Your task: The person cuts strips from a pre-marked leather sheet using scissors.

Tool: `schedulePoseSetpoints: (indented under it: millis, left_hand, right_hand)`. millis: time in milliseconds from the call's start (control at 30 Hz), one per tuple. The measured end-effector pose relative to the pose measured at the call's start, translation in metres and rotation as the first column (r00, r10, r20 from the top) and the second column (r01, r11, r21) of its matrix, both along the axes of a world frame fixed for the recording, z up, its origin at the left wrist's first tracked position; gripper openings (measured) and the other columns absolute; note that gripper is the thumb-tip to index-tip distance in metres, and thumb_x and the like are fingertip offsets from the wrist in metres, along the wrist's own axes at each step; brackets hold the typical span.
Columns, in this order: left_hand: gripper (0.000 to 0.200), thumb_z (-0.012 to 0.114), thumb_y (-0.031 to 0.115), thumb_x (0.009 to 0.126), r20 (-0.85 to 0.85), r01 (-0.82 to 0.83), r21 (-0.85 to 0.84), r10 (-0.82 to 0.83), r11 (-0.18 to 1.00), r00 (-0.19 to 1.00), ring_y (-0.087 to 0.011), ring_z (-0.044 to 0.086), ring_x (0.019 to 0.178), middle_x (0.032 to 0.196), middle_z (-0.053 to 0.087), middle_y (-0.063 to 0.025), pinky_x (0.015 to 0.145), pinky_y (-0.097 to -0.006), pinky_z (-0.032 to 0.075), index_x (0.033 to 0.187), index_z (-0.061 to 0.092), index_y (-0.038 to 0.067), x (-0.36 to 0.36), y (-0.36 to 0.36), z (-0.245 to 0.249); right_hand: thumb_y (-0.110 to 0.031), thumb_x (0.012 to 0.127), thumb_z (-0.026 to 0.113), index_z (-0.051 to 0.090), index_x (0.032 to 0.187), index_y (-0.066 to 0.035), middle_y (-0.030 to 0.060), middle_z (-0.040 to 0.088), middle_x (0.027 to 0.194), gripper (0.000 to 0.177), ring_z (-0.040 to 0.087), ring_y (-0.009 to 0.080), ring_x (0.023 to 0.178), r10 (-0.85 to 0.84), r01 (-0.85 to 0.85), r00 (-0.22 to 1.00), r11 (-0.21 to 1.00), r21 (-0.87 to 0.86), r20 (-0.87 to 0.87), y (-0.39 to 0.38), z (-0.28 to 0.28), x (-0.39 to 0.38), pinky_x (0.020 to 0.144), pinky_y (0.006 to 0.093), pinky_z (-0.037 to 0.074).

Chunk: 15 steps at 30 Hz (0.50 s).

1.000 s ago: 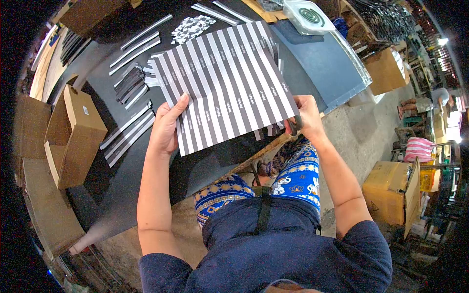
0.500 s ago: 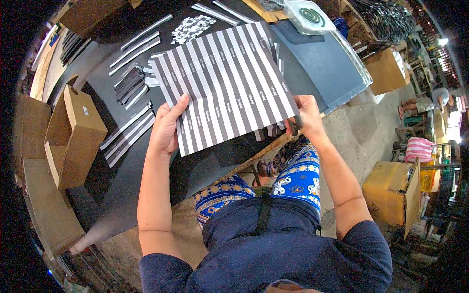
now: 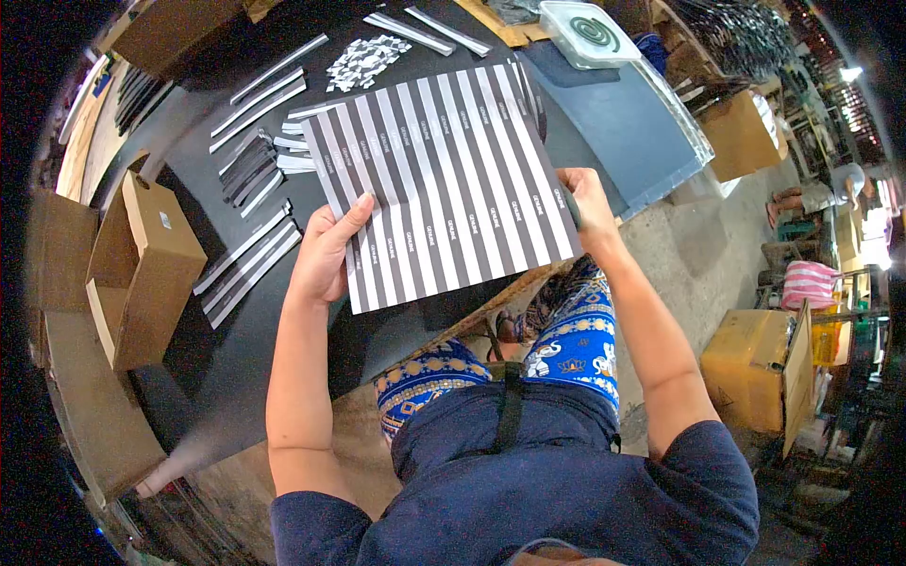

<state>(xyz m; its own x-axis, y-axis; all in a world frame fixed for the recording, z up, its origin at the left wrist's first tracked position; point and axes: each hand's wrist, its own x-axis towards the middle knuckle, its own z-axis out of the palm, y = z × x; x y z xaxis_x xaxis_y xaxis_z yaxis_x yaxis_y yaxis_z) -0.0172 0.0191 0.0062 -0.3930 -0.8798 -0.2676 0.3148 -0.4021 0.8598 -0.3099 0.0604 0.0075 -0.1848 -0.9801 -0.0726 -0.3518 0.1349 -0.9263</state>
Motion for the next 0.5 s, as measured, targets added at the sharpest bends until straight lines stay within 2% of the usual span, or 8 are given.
schedulePoseSetpoints:
  millis: [67,133,233,500]
  left_hand:
    - [0.023,0.056,0.018,0.086,-0.013,-0.004,-0.001,0.004,1.000,1.000,-0.0126,0.064,0.068,0.085,0.063,-0.0106,0.059,-0.0249,0.054,0.096,0.057,-0.003,0.000,0.000,0.001]
    - [0.024,0.056,0.018,0.085,-0.019,-0.006,-0.008,0.006,1.000,1.000,-0.0128,0.064,0.068,0.085,0.063,-0.0109,0.060,-0.0251,0.055,0.096,0.056,-0.003,0.001,0.000,0.000]
    - [0.024,0.056,0.019,0.085,-0.042,-0.018,-0.003,0.018,1.000,0.999,-0.0131,0.064,0.068,0.085,0.063,-0.0113,0.060,-0.0253,0.055,0.096,0.056,-0.003,0.000,0.000,0.002]
    - [0.025,0.057,0.019,0.085,-0.041,-0.010,0.004,0.010,1.000,0.999,-0.0132,0.064,0.069,0.086,0.063,-0.0113,0.060,-0.0256,0.055,0.097,0.056,-0.003,0.001,0.000,0.002]
  right_hand:
    - [-0.024,0.070,0.067,0.061,0.077,0.010,0.0063,0.062,0.063,0.036,0.052,0.0057,0.059,0.006,-0.007,1.000,1.000,-0.026,-0.011,-0.002,-0.002,-0.001,0.054,0.0244,0.042]
    - [-0.023,0.071,0.066,0.062,0.079,0.011,0.0060,0.062,0.065,0.035,0.052,0.0061,0.059,0.018,-0.016,0.994,1.000,-0.022,0.104,-0.002,0.005,0.004,0.053,0.0237,0.042]
    - [-0.023,0.072,0.066,0.062,0.080,0.011,0.0060,0.062,0.067,0.035,0.052,0.0063,0.059,0.024,-0.022,0.993,1.000,-0.014,0.115,0.001,0.019,0.011,0.053,0.0231,0.043]
    - [-0.025,0.073,0.065,0.062,0.078,0.011,0.0055,0.062,0.066,0.036,0.052,0.0058,0.059,0.019,-0.018,0.999,1.000,-0.021,0.035,0.001,0.021,0.012,0.053,0.0229,0.043]
